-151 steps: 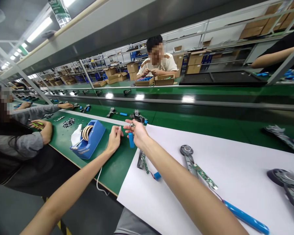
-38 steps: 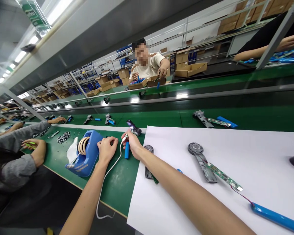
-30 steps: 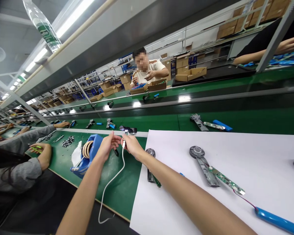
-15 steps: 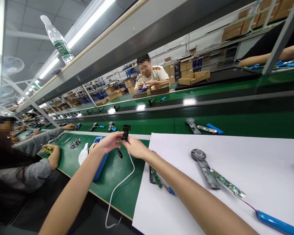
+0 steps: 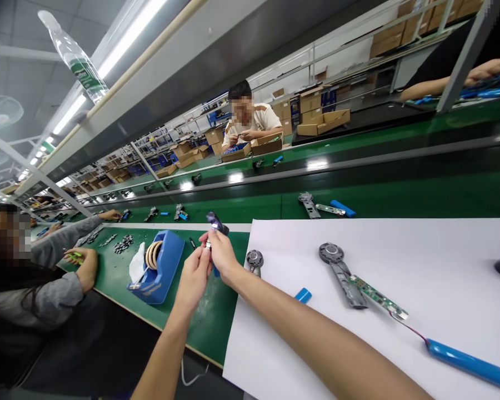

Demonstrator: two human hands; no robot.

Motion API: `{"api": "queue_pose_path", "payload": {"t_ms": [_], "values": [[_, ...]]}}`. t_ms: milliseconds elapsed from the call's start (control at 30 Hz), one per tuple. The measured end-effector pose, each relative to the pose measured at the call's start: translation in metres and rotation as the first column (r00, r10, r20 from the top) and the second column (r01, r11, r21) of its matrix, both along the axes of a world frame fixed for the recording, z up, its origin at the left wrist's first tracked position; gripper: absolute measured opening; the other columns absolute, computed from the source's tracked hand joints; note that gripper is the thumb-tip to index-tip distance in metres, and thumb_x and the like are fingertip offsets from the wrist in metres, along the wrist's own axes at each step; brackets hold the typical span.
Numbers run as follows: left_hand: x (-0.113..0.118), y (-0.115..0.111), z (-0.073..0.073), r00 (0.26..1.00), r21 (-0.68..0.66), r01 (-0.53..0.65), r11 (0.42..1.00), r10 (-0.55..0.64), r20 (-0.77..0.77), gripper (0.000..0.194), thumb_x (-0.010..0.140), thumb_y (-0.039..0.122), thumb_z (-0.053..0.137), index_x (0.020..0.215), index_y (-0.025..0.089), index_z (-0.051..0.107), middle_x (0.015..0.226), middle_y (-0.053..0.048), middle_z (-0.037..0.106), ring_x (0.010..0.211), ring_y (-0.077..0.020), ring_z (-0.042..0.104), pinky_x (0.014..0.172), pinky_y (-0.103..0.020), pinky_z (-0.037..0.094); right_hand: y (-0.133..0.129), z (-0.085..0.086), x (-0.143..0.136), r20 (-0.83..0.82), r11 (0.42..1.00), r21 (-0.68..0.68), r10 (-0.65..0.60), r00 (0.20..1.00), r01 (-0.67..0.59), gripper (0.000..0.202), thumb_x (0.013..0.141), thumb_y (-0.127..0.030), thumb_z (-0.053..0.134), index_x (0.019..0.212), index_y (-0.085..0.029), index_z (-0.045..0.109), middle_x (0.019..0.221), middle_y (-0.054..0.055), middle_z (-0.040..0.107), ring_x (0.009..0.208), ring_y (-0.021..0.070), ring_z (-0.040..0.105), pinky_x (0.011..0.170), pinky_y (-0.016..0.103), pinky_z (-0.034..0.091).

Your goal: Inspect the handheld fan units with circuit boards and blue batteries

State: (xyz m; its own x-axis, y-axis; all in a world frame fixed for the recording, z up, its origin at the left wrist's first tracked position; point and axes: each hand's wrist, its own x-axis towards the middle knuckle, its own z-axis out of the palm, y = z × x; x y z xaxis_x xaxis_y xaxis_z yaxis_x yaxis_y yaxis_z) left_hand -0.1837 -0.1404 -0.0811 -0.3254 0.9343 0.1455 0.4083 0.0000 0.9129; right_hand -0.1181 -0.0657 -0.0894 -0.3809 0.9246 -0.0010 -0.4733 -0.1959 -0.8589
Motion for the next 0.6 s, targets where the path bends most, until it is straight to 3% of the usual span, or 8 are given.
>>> {"api": "queue_pose_path", "payload": {"t_ms": [133,200,267,333,467,533,600], "values": [[-0.001,-0.006,-0.004,0.998,0.023,-0.038,0.999,0.039,-0.044,0.048,0.092,0.061,0.049,0.066,0.020,0.045,0.057,0.003,0.037,0.053,-0.0115,0.032,0.050,-0.025,0.023,0.023,0.014,0.005,-0.038,0.990,-0.036,-0.135,0.990,0.134,0.039,0.096,-0.049,0.044,0.072,-0.020,0.051,0.067,0.000,0.052,0.053,0.0097,0.042,0.045,0.021,0.032],[-0.009,-0.008,-0.007,0.997,0.010,-0.038,0.999,0.039,-0.068,0.047,0.093,0.062,0.045,0.072,0.021,0.050,0.056,0.004,0.036,0.051,-0.0119,0.032,0.049,-0.025,0.023,0.037,0.023,0.016,-0.037,0.992,-0.019,-0.126,0.991,0.125,0.040,0.096,-0.049,0.045,0.071,-0.020,0.050,0.064,0.000,0.053,0.051,0.0096,0.043,0.043,0.021,0.030],[-0.021,0.001,-0.007,0.986,0.008,-0.027,1.000,0.028,-0.163,0.047,0.093,0.061,0.044,0.079,0.019,0.060,0.060,0.001,0.047,0.055,-0.0135,0.040,0.052,-0.025,0.029,0.046,0.032,0.031,-0.021,0.998,0.024,-0.054,0.998,0.055,0.039,0.093,-0.050,0.053,0.069,-0.018,0.053,0.061,0.001,0.055,0.049,0.0100,0.045,0.042,0.021,0.030],[-0.032,0.025,-0.002,0.954,0.026,-0.026,0.999,0.033,-0.298,0.046,0.091,0.058,0.048,0.084,0.017,0.068,0.070,-0.003,0.057,0.065,-0.0162,0.049,0.061,-0.026,0.036,0.049,0.038,0.047,0.001,0.997,0.074,0.011,1.000,-0.012,0.040,0.089,-0.053,0.058,0.069,-0.018,0.054,0.059,0.001,0.055,0.048,0.0099,0.045,0.041,0.021,0.031],[-0.044,0.095,0.013,0.926,0.043,-0.095,0.995,0.104,-0.363,0.040,0.091,0.050,0.052,0.088,0.015,0.071,0.070,-0.002,0.057,0.070,-0.0174,0.050,0.066,-0.027,0.034,0.042,0.046,0.076,0.071,0.980,0.184,0.064,0.995,-0.076,0.043,0.084,-0.059,0.058,0.072,-0.018,0.053,0.061,0.000,0.057,0.047,0.0092,0.045,0.043,0.021,0.032],[-0.042,0.120,0.012,0.920,-0.019,-0.096,0.995,0.082,-0.384,0.030,0.089,0.041,0.058,0.078,0.015,0.068,0.065,-0.002,0.055,0.066,-0.0171,0.050,0.065,-0.027,0.033,0.038,0.050,0.090,0.135,0.963,0.246,0.078,0.988,-0.109,0.041,0.084,-0.057,0.055,0.072,-0.018,0.053,0.062,0.001,0.057,0.048,0.0097,0.046,0.044,0.022,0.033],[-0.035,0.129,0.003,0.915,-0.101,-0.095,0.990,0.047,-0.401,0.018,0.082,0.029,0.068,0.071,0.015,0.064,0.062,-0.002,0.056,0.066,-0.0189,0.054,0.067,-0.029,0.034,0.035,0.054,0.104,0.212,0.942,0.307,0.075,0.974,-0.139,0.038,0.086,-0.052,0.050,0.070,-0.018,0.052,0.061,0.002,0.057,0.049,0.0102,0.047,0.046,0.022,0.034]]}}
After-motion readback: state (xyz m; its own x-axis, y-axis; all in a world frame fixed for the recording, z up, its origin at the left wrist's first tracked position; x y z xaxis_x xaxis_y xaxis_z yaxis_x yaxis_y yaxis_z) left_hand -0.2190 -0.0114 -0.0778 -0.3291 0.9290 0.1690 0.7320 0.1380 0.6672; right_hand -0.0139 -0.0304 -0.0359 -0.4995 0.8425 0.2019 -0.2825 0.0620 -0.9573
